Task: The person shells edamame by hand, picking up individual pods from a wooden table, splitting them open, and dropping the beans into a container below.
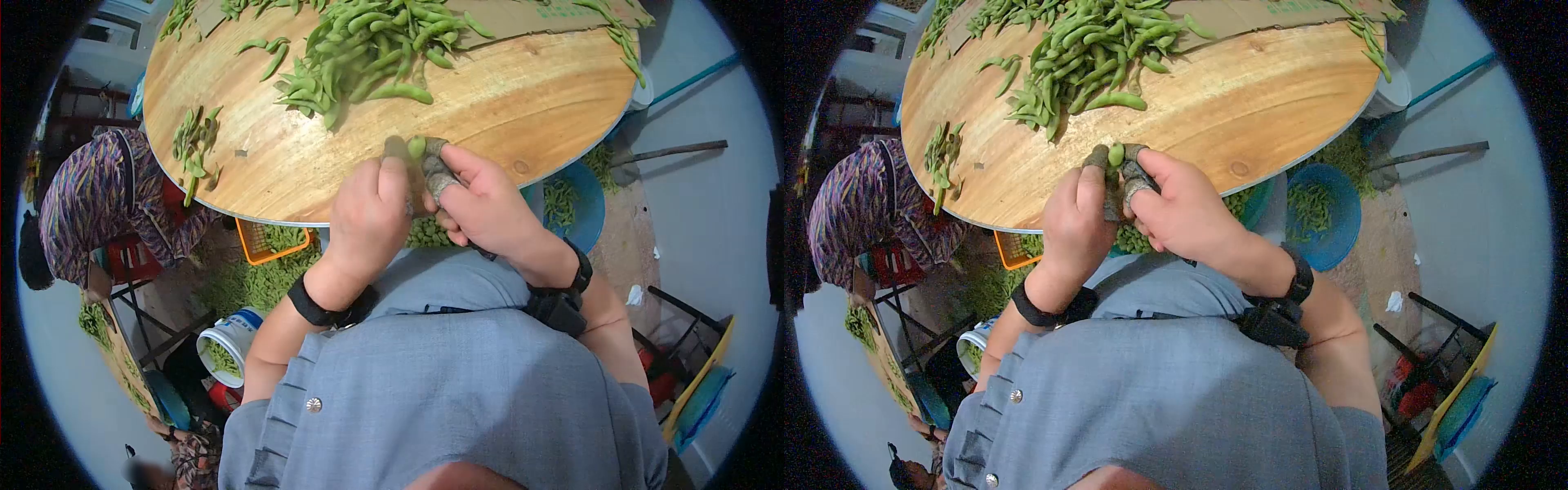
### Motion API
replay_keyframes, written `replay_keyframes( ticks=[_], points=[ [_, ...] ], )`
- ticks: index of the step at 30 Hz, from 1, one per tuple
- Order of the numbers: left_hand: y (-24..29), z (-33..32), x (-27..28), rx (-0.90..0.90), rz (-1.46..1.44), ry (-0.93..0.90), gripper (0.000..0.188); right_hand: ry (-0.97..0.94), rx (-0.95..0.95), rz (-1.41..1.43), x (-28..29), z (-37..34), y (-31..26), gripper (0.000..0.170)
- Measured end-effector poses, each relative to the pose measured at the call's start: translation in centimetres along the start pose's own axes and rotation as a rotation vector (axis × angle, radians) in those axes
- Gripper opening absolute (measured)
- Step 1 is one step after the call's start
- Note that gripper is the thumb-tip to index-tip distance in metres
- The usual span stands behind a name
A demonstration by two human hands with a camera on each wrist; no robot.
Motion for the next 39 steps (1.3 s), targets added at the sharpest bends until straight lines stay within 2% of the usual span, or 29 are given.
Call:
replay_keyframes(
  ticks=[2, 4, 5, 7, 9, 11, 12, 13, 14, 15, 17, 19, 22, 23, 24, 25, 28, 29, 30, 31, 33, 34, 35, 36, 38, 39],
  points=[
    [0.0, 0.4, 0.3, 0.026, -0.069, 0.025, 0.023, 0.012, 0.025, -0.037, 0.2, 0.1, 0.2, 0.034],
    [-1.6, 0.2, -1.2, 0.486, -0.744, -0.178, 0.019, 0.038, -0.009, -0.033, 0.7, 0.0, 0.6, 0.033],
    [-2.1, 0.0, -1.2, 0.489, -0.745, -0.178, 0.019, 0.037, -0.011, -0.034, 0.7, -0.1, 1.0, 0.033],
    [-3.4, -2.1, -3.7, 1.015, -1.537, -0.353, 0.020, 0.040, 0.100, -0.156, 0.7, -0.4, 0.9, 0.034],
    [-3.4, -2.3, -3.6, 1.025, -1.596, -0.379, 0.020, -0.033, 0.039, -0.104, 1.4, -0.7, 0.9, 0.033],
    [-3.5, -2.5, -3.2, 1.017, -1.454, -0.438, 0.020, -0.103, -0.016, -0.055, 1.9, -0.4, 1.5, 0.032],
    [-3.2, -2.3, -2.9, 1.019, -1.455, -0.438, 0.020, 0.006, 0.223, -0.312, 2.6, 0.0, 0.8, 0.031],
    [-3.1, -2.0, -2.4, 0.955, -1.317, -0.443, 0.021, 0.117, 0.463, -0.568, 2.8, -0.3, -0.3, 0.031],
    [-2.9, -1.8, -2.0, 0.890, -1.180, -0.447, 0.022, 0.117, 0.460, -0.569, 2.9, -0.4, -0.4, 0.031],
    [-2.8, -2.0, -2.2, 0.890, -1.181, -0.446, 0.022, 0.173, 0.475, -0.640, 2.7, -0.6, -1.4, 0.025],
    [-2.2, -1.5, -1.9, 0.576, -0.985, -0.396, 0.028, 0.229, 0.487, -0.711, 2.4, -0.5, -2.1, 0.022],
    [-2.0, -1.5, -1.6, 0.507, -0.915, -0.421, 0.032, 0.273, 0.558, -0.979, 1.8, -0.1, -2.5, 0.023],
    [-2.3, -1.7, -1.2, 0.485, -0.886, -0.452, 0.028, 0.227, 0.537, -1.004, 1.7, 0.2, -2.8, 0.026],
    [-2.1, -1.6, -1.0, 0.560, -1.059, -0.519, 0.025, 0.227, 0.535, -1.003, 1.7, 0.1, -3.0, 0.026],
    [-1.8, -1.7, -1.0, 0.636, -1.232, -0.585, 0.023, 0.189, 0.456, -0.899, 2.0, 0.2, -2.7, 0.027],
    [-1.9, -2.0, -1.1, 0.637, -1.233, -0.585, 0.023, 0.151, 0.377, -0.795, 2.4, 0.3, -2.4, 0.028],
    [-2.5, -2.9, -1.6, 0.727, -1.263, -0.570, 0.023, 0.217, 0.421, -0.930, 3.4, -0.4, -2.2, 0.028],
    [-3.1, -2.8, -1.4, 0.743, -1.229, -0.474, 0.024, 0.215, 0.419, -0.933, 3.4, -0.6, -1.9, 0.028],
    [-3.7, -2.7, -1.2, 0.758, -1.192, -0.377, 0.024, 0.141, 0.401, -0.946, 3.0, -0.9, -1.2, 0.028],
    [-3.7, -2.9, -1.5, 0.760, -1.195, -0.373, 0.024, 0.066, 0.382, -0.958, 2.5, -1.3, -0.6, 0.027],
    [-3.7, -2.9, -1.8, 0.689, -0.974, -0.337, 0.023, 0.079, 0.437, -1.004, 1.5, -1.7, -0.7, 0.022],
    [-3.5, -2.8, -1.8, 0.688, -0.975, -0.332, 0.023, 0.150, 0.568, -1.041, 1.1, -2.0, -1.6, 0.021],
    [-2.8, -2.4, -1.5, 0.578, -0.952, -0.349, 0.024, 0.222, 0.699, -1.075, 0.9, -2.5, -2.4, 0.019],
    [-2.2, -1.9, -1.1, 0.464, -0.927, -0.363, 0.025, 0.222, 0.705, -1.080, 0.9, -2.4, -2.4, 0.019],
    [-1.9, -1.6, -0.5, 0.428, -1.017, -0.390, 0.027, 0.035, 0.456, -0.625, 1.6, -1.2, -1.2, 0.019],
    [-1.6, -1.6, -0.2, 0.403, -1.109, -0.423, 0.029, 0.032, 0.460, -0.634, 1.6, -1.4, -1.9, 0.019]
  ],
)
Point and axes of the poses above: each hand's wrist, its own z-axis towards the middle knuckle, its own x-axis out of the back of the hand, y = z × x, the point moved 6 cm from there along z, towards the middle knuckle, and after that the axes turned 5 degrees about z, right-handed, at the moved point
